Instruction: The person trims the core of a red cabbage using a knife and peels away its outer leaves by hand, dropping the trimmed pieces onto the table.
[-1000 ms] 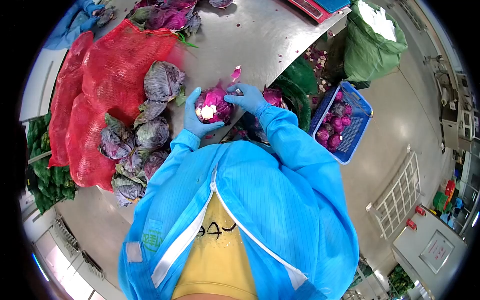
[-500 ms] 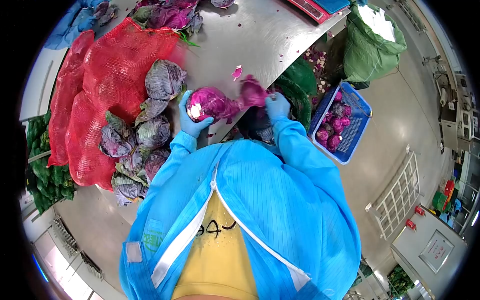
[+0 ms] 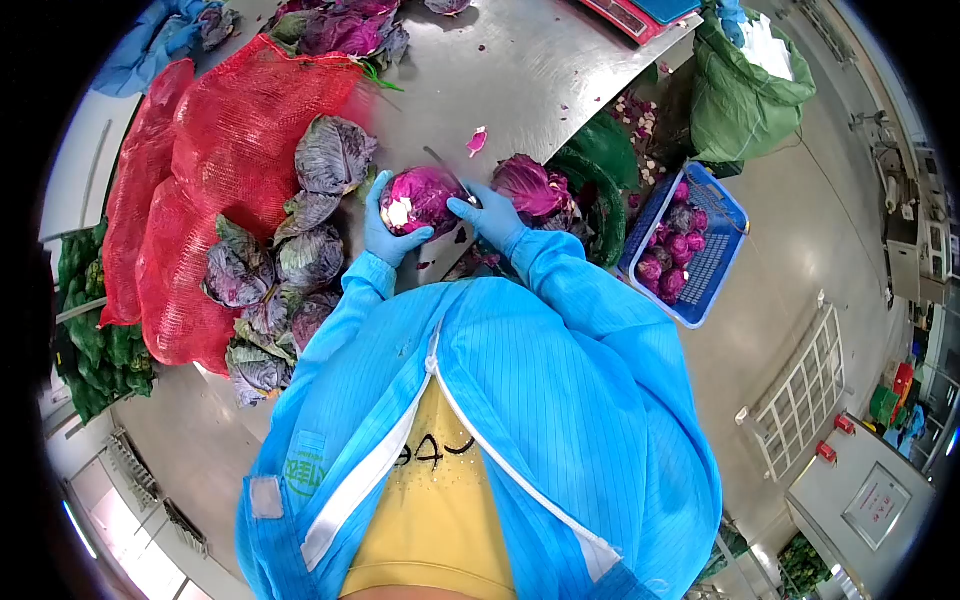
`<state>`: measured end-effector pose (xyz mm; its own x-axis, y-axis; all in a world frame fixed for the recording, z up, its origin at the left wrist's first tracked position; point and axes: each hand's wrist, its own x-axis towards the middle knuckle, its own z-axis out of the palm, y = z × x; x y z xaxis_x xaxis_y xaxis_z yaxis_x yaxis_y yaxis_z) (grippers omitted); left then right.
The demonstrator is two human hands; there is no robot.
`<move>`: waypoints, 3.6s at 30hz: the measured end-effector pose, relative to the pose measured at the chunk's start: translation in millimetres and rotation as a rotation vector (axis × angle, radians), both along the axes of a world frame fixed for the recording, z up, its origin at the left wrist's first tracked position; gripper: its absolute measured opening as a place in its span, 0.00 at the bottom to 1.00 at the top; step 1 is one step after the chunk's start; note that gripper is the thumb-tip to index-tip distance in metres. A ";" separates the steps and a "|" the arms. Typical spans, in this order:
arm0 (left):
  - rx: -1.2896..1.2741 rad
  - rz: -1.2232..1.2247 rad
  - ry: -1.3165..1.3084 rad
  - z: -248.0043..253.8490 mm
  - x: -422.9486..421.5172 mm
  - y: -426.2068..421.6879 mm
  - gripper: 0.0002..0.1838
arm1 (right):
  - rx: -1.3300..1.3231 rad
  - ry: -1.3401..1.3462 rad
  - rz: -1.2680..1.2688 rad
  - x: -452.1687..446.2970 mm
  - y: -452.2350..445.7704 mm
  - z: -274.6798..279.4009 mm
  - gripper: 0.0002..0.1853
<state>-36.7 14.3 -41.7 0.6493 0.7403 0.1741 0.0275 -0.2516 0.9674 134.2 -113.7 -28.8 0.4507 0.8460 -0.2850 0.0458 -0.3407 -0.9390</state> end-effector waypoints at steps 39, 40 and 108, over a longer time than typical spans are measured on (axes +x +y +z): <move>0.264 0.208 0.302 -8.4 -6.7 -1.9 0.59 | 0.531 -0.439 0.604 -95.4 -66.9 351.2 0.11; 0.228 0.211 0.296 -7.1 -6.8 -4.9 0.59 | 0.541 -0.439 0.610 -96.3 -68.7 350.1 0.11; 0.147 0.061 0.444 43.1 45.4 -37.1 0.65 | -0.219 -0.658 0.003 -0.5 -20.8 37.0 0.26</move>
<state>8.7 -22.7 1.4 0.6406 0.7679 -0.0048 0.4495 -0.3699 0.8131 133.7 -134.5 8.1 0.5859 0.8018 -0.1176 0.5839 -0.5183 -0.6249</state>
